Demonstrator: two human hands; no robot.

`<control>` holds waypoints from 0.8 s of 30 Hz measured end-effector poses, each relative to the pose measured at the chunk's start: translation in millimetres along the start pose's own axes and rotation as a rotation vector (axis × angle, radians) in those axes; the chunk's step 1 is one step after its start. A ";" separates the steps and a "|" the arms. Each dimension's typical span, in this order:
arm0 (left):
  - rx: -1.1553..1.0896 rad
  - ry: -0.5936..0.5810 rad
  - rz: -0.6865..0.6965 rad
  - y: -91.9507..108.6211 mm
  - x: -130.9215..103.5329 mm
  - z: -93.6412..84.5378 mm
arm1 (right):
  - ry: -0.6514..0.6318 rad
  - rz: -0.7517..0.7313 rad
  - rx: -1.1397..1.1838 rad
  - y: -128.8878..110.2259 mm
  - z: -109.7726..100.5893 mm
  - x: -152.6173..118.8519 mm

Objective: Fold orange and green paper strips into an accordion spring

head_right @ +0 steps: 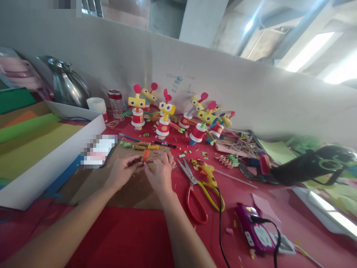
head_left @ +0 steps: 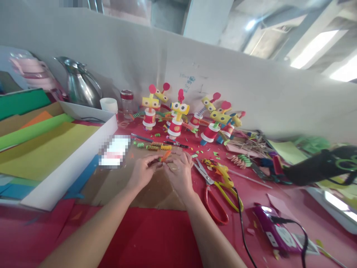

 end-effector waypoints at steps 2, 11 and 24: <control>-0.040 -0.010 0.000 0.6 0.0 0.9 | -0.044 0.051 0.007 1.8 2.3 0.2; -0.249 -0.041 -0.151 -2.2 2.6 3.3 | -0.172 0.120 0.229 6.0 9.0 1.0; -0.329 0.060 -0.224 -12.1 -1.5 2.8 | 0.007 -0.164 -0.171 -2.4 -1.4 -4.3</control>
Point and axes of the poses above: each hand's wrist, its own x-axis towards the middle knuckle, its own z-axis out of the palm, y = z × x, the point moved 4 cm from there along x, towards the middle knuckle, and after that the axes turned 14 degrees about -x, right-handed, at the moved point
